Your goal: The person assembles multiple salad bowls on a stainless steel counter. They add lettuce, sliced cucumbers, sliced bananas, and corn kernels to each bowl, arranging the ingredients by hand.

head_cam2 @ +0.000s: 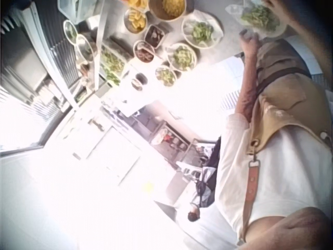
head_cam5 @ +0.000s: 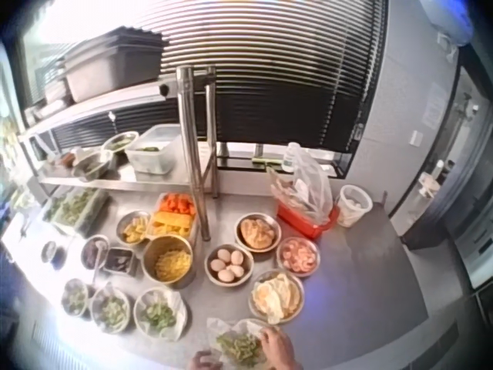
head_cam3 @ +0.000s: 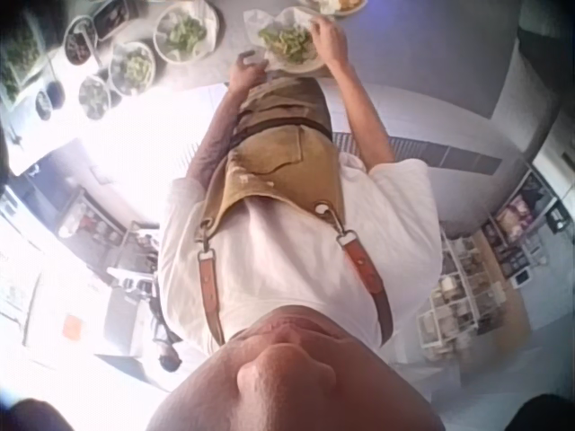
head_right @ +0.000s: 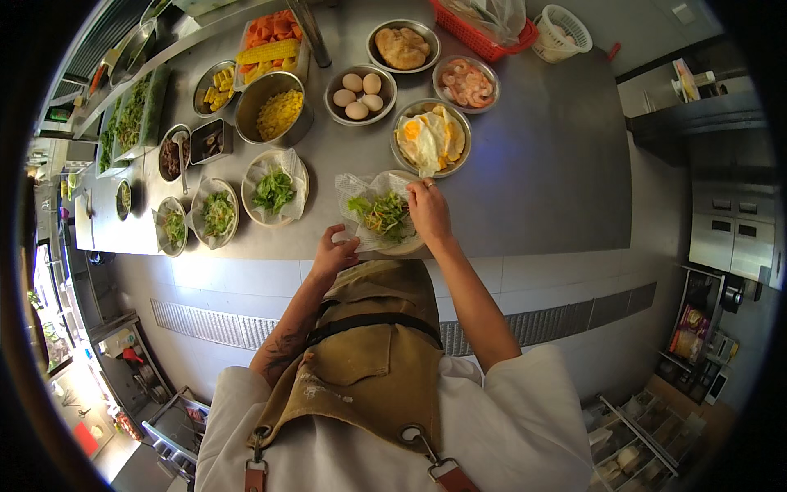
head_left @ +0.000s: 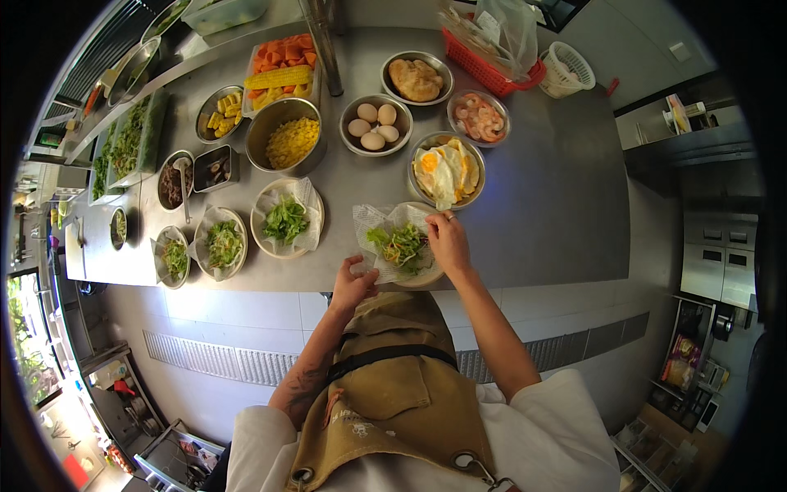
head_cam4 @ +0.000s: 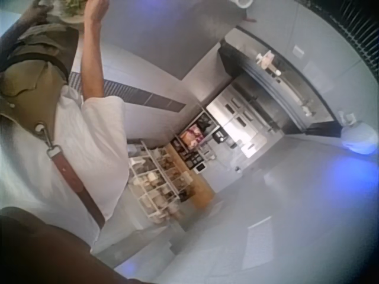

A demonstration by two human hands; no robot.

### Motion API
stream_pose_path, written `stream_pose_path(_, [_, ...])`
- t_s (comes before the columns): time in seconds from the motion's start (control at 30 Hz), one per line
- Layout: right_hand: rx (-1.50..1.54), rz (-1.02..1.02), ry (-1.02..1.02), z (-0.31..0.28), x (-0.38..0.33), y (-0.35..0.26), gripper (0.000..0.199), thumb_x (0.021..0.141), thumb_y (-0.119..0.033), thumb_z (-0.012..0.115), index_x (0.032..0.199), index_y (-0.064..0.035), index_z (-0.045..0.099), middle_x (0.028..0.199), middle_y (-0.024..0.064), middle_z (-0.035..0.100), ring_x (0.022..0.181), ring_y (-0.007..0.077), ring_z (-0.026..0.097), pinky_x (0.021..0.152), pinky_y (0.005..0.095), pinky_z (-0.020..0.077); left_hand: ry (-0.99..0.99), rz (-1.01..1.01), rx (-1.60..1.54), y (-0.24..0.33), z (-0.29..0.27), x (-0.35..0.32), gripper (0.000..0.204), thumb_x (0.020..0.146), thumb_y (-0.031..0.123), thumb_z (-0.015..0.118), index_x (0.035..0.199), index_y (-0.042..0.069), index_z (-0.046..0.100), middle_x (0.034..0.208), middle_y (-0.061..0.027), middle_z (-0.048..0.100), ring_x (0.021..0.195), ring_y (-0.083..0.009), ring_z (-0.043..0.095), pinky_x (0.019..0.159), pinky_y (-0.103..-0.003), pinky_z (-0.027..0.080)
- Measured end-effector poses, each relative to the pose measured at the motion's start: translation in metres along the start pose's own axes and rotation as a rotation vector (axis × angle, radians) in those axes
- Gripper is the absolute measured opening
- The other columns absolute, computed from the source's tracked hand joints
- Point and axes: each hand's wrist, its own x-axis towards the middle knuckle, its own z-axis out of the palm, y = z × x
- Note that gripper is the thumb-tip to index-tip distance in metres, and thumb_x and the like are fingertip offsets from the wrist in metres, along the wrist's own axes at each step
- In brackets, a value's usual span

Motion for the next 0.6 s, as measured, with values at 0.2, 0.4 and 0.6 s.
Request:
stream_pose_path(0.2, [-0.067,-0.004,-0.039,-0.025,0.014,-0.007,0.012,0.091,0.002,0.067,0.101,0.0004,0.072,0.1,0.0169,0.068,0.091,0.0378,0.068,0.079,0.0443,0.055,-0.112,-0.102,-0.029,0.015,-0.001,-0.004,0.076,0.089,0.011,0.08,0.149,-0.001,0.035,0.089,-0.0099,0.068,0.072,-0.0159,0.067,0.063,-0.032,0.06])
stream_pose_path(0.4, [-0.111,0.028,-0.088,-0.038,0.013,-0.005,0.012,0.096,-0.004,0.063,0.105,-0.0018,0.071,0.108,0.0147,0.067,0.093,0.0383,0.069,0.081,0.0476,0.0566,-0.184,-0.022,0.126,0.009,0.018,0.002,0.074,0.089,0.012,0.081,0.145,-0.002,0.034,0.08,-0.0103,0.068,0.063,-0.0155,0.065,0.057,-0.031,0.058])
stream_pose_path(0.6, [-0.226,0.013,-0.107,-0.026,0.007,-0.002,0.012,0.095,-0.004,0.064,0.105,-0.0031,0.071,0.105,0.0148,0.066,0.093,0.0384,0.068,0.08,0.0466,0.0565,-0.167,0.059,0.297,-0.005,0.013,0.018,0.076,0.088,0.017,0.082,0.143,-0.002,0.034,0.078,-0.0124,0.07,0.062,-0.0175,0.067,0.056,-0.033,0.056])
